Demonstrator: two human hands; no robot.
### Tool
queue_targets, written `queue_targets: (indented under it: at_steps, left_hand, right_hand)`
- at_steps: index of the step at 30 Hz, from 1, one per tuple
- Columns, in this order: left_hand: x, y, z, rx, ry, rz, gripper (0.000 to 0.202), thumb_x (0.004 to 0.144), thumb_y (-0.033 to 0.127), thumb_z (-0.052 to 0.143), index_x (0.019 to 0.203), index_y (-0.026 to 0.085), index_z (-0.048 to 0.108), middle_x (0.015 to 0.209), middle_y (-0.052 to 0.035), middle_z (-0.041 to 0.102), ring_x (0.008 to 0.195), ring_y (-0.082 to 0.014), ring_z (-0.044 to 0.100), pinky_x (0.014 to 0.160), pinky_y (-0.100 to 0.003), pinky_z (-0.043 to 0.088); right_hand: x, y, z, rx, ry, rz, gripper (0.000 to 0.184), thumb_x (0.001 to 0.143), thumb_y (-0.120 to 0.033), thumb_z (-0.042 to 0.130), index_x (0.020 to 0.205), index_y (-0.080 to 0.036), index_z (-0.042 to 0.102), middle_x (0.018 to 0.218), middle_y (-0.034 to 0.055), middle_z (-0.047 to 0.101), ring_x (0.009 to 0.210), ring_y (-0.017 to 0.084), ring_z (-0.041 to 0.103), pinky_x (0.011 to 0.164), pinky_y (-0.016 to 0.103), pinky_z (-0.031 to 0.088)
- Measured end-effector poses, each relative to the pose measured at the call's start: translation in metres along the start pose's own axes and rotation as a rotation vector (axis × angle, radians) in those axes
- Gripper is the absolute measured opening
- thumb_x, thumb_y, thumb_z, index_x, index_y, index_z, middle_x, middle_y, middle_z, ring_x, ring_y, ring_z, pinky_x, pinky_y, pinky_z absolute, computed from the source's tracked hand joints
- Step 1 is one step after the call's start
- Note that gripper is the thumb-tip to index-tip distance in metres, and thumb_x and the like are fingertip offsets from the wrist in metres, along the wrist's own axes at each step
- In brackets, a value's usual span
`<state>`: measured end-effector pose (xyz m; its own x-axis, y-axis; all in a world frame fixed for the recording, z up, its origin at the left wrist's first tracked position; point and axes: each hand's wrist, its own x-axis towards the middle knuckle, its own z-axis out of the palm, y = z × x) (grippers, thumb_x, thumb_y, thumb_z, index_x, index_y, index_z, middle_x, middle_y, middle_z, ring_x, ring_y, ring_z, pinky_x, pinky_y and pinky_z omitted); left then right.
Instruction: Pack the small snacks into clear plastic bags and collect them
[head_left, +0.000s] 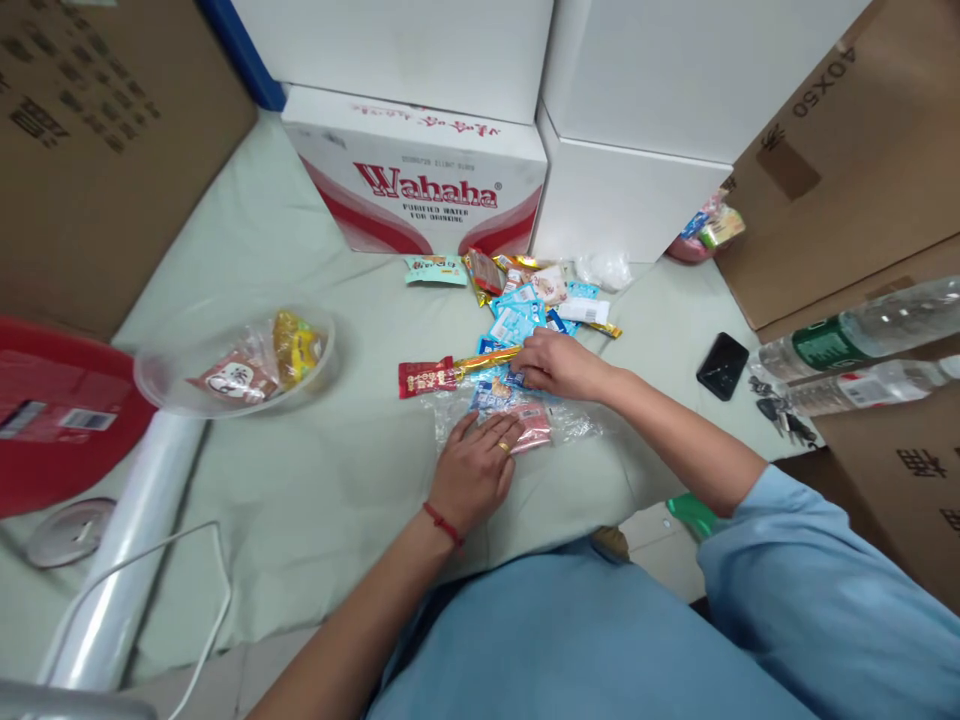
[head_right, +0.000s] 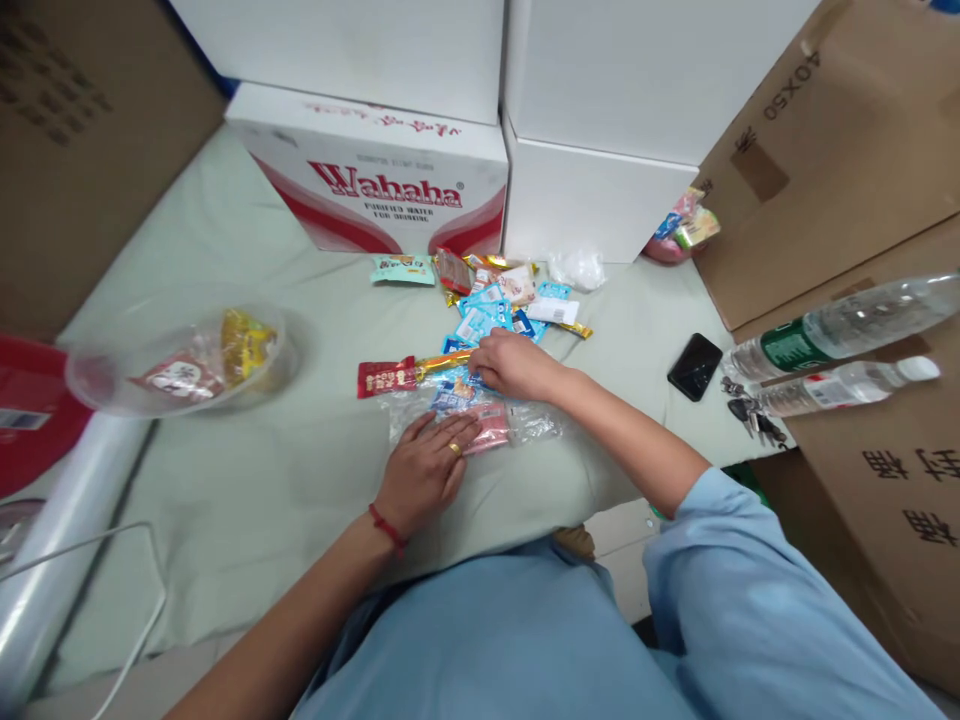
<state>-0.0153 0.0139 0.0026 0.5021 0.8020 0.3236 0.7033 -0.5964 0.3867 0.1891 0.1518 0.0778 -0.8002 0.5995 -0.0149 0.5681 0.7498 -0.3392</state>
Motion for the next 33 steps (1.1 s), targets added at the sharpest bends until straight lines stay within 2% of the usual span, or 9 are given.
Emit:
queue_targets:
  at_steps: [3,6,9,14,21,24,28,29,33]
  left_hand:
    - [0.0,0.0,0.001,0.009,0.009,0.009,0.046,0.097,0.013,0.047,0.137,0.022,0.067,0.142,-0.0062,0.07,0.132,-0.0229,0.063,0.119,-0.046,0.037]
    - [0.0,-0.001,0.003,0.011,0.02,0.013,0.048,0.096,0.012,0.048,0.139,0.022,0.066,0.142,-0.0065,0.07,0.132,-0.0227,0.064,0.119,-0.046,0.037]
    - [-0.001,-0.002,0.005,0.025,0.035,0.024,0.048,0.096,0.012,0.048,0.139,0.023,0.066,0.14,-0.007,0.071,0.13,-0.0224,0.065,0.118,-0.045,0.038]
    - [-0.002,-0.001,0.004,0.03,0.008,0.021,0.048,0.097,0.012,0.047,0.14,0.023,0.065,0.142,-0.0064,0.07,0.132,-0.0221,0.064,0.118,-0.046,0.037]
    - [-0.002,0.0,0.004,0.022,-0.012,0.013,0.046,0.098,0.013,0.047,0.14,0.021,0.064,0.143,-0.0063,0.069,0.134,-0.0222,0.062,0.118,-0.046,0.036]
    - [-0.001,0.001,0.003,0.022,-0.018,0.005,0.046,0.098,0.013,0.048,0.139,0.023,0.066,0.143,-0.0054,0.069,0.133,-0.0229,0.062,0.118,-0.046,0.036]
    - [-0.003,0.008,-0.002,0.103,-0.003,-0.047,0.045,0.1,0.015,0.047,0.138,0.026,0.067,0.144,-0.002,0.069,0.13,-0.0275,0.062,0.105,-0.047,0.043]
    - [-0.003,0.01,-0.003,0.123,-0.008,-0.063,0.045,0.1,0.015,0.047,0.139,0.027,0.067,0.144,-0.0014,0.068,0.127,-0.0283,0.063,0.1,-0.047,0.044]
    - [-0.006,0.014,-0.004,0.117,-0.044,-0.082,0.047,0.1,0.016,0.047,0.141,0.029,0.067,0.145,-0.0033,0.068,0.107,-0.027,0.067,0.091,-0.046,0.046]
  right_hand:
    - [-0.025,-0.007,-0.007,0.097,0.023,-0.123,0.023,0.097,-0.014,0.052,0.101,-0.017,0.075,0.091,0.0082,0.071,0.088,0.023,0.056,0.086,0.034,0.042]
    - [-0.033,0.0,-0.005,0.059,0.105,0.03,0.024,0.099,-0.016,0.051,0.102,-0.016,0.075,0.092,0.0094,0.071,0.088,0.024,0.055,0.086,0.035,0.041]
    - [-0.018,0.013,0.005,-0.024,0.145,0.171,0.025,0.102,-0.024,0.053,0.104,-0.015,0.076,0.096,0.0119,0.07,0.092,0.026,0.054,0.091,0.04,0.039]
    - [0.018,0.019,0.025,-0.102,0.066,0.218,0.019,0.093,-0.032,0.07,0.101,-0.015,0.076,0.109,0.0155,0.066,0.106,0.032,0.048,0.092,0.042,0.038]
    - [0.017,0.023,0.02,0.143,0.053,0.001,0.009,0.086,-0.014,0.06,0.079,-0.017,0.063,0.088,0.0061,0.065,0.085,0.021,0.055,0.09,0.036,0.039]
    - [0.01,0.022,0.015,0.349,0.015,0.03,0.006,0.09,-0.021,0.059,0.091,-0.017,0.063,0.084,0.0015,0.065,0.078,0.017,0.056,0.077,0.029,0.04]
    - [0.012,0.019,0.016,0.388,-0.065,0.209,0.055,0.088,-0.035,0.076,0.135,-0.013,0.058,0.086,-0.0008,0.07,0.074,0.016,0.06,0.07,0.025,0.04]
    - [0.013,0.018,0.015,0.369,-0.085,0.222,0.055,0.087,-0.032,0.077,0.135,-0.013,0.06,0.087,0.0,0.071,0.074,0.016,0.061,0.07,0.025,0.04]
    - [0.003,0.004,0.012,0.415,-0.111,0.039,0.021,0.097,-0.019,0.061,0.114,-0.015,0.075,0.103,0.0056,0.077,0.089,0.017,0.068,0.08,0.026,0.046]
